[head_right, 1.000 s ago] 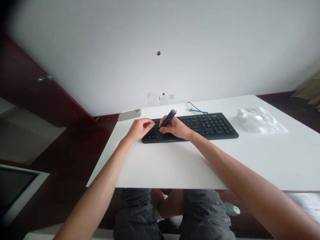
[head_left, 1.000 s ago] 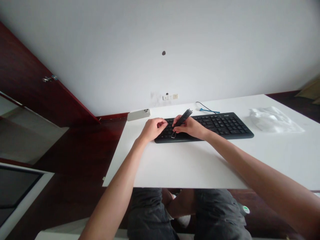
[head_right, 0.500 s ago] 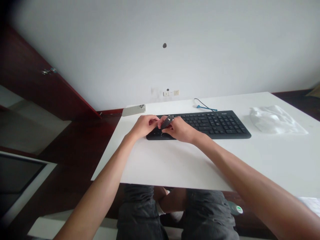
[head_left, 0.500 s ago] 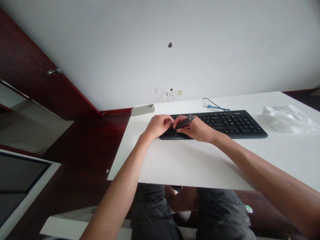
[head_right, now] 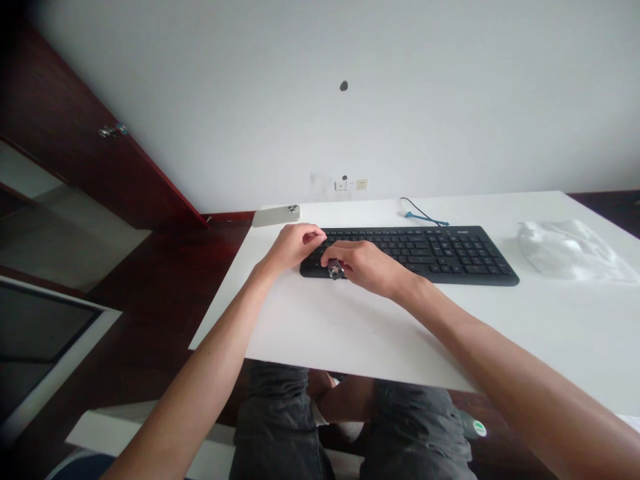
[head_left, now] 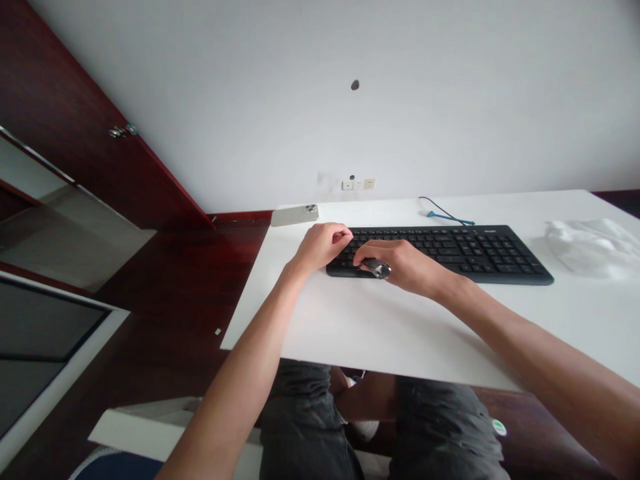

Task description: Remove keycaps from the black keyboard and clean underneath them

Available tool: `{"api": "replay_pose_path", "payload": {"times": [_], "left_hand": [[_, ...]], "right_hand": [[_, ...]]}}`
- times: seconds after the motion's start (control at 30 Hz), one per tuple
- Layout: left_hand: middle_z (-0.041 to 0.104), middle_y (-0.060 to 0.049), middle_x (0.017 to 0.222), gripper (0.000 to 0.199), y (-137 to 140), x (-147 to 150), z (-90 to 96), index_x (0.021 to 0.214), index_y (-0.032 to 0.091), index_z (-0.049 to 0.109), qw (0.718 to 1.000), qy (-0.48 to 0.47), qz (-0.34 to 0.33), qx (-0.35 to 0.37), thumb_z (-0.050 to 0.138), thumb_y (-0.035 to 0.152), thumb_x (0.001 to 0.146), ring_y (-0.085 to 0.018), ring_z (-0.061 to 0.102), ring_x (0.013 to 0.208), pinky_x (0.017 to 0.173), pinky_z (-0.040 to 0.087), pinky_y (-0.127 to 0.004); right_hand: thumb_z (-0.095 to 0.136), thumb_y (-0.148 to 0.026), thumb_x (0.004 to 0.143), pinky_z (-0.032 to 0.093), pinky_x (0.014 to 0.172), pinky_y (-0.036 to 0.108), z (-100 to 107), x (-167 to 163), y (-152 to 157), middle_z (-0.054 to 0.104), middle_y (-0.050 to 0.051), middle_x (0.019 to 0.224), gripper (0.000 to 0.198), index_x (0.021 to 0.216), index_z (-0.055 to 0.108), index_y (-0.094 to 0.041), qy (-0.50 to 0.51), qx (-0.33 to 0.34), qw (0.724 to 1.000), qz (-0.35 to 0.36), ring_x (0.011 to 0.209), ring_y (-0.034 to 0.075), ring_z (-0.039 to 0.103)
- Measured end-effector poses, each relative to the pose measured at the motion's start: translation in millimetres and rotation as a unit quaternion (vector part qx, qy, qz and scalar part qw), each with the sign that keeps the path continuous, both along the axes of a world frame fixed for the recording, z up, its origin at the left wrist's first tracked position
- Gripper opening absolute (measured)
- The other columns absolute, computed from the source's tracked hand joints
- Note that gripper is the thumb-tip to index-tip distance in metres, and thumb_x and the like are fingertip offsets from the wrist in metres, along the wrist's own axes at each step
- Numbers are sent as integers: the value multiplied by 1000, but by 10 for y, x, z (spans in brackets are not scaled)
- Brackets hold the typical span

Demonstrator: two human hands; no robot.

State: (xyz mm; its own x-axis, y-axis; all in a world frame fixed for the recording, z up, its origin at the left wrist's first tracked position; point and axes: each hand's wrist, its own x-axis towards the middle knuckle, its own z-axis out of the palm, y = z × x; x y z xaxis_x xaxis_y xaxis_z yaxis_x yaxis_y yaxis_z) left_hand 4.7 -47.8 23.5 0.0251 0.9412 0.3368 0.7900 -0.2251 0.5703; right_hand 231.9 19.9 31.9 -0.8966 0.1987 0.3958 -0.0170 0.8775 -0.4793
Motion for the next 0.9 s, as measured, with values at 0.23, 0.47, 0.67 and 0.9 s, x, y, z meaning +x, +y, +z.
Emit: {"api": "replay_pose_path", "payload": {"times": [0.23, 0.47, 0.67, 0.9], "left_hand": [[76, -2, 82, 23, -13, -16, 9, 87, 21, 77, 1000, 15, -3, -14, 57, 28, 97, -17, 62, 73, 69, 40, -30], [80, -5, 91, 24, 3, -7, -9, 88, 20, 77, 1000, -5, 15, 16, 56, 27, 97, -18, 66, 80, 78, 48, -30], [80, -2, 92, 24, 25, -12, -13, 88, 21, 77, 1000, -17, 17, 5, 56, 29, 97, -19, 68, 82, 78, 48, -31], [80, -4, 98, 25, 54, -78, -91, 90, 22, 79, 1000, 0, 10, -9, 56, 26, 97, -21, 70, 91, 84, 52, -34]], "right_hand": [[61, -14, 95, 57, 81, 34, -131, -46, 2, 81, 8, 110, 29, 116, 77, -23, 5, -16, 996, -84, 89, 23, 76], [62, -9, 90, 52, 73, 31, -168, -110, -41, 80, 1, 84, 36, 117, 79, -26, -60, -57, 985, -149, 74, 20, 75], [73, -18, 92, 55, 75, 33, -167, -187, -64, 82, 2, 85, 23, 113, 79, -25, -63, -112, 974, -187, 81, 25, 79], [76, -18, 92, 53, 72, 31, -208, -207, -95, 82, 2, 84, 19, 110, 76, -24, -55, -106, 970, -212, 79, 24, 78]]}}
